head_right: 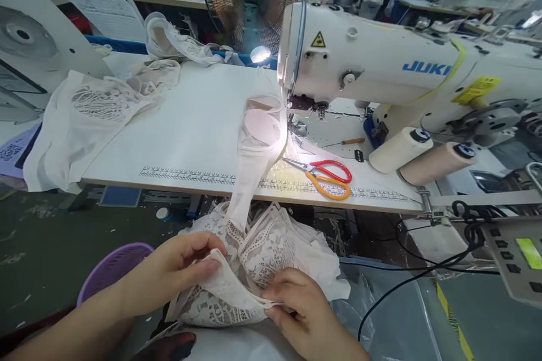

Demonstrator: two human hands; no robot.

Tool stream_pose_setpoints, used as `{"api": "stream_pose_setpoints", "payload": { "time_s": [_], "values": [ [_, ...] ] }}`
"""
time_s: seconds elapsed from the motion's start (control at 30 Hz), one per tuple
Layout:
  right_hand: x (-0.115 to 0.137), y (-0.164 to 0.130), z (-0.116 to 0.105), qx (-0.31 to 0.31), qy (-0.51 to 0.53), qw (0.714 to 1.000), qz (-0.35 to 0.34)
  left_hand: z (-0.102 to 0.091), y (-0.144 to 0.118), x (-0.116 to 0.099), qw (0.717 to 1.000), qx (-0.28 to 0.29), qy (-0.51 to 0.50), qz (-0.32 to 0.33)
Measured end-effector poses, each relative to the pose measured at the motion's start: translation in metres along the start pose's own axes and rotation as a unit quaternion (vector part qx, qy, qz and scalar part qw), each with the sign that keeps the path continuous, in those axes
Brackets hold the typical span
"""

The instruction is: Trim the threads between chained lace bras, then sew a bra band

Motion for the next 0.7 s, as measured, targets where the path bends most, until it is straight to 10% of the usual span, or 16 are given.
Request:
{"api": "stream_pose_setpoints", "payload": {
  "time_s": [0.2,0.47,0.7],
  "values": [
    [0.000,-0.003,0.002,-0.012,-0.010,1.000,-0.022,0.003,0.001,0.002,0.999,-0.011,-0.042,0.013],
    [-0.001,0.001,-0.001,-0.033,-0.060,0.997,-0.021,0.028,0.002,-0.016,0.906,-0.229,0.175,0.308],
    [-0.004,-0.005,-0.004,-0.056,-0.123,0.991,-0.003,0.023,0.014,-0.027,0.911,-0.238,0.156,0.301]
  ]
}}
Point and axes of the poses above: each hand's wrist, its own y-axis towards the middle knuckle, its own z-axis out of the palm, x = y × z, the point moved 4 cm from there along y, towards the middle knuckle, and after that the axes turned 10 degrees about -z, right-handed, at the moved point
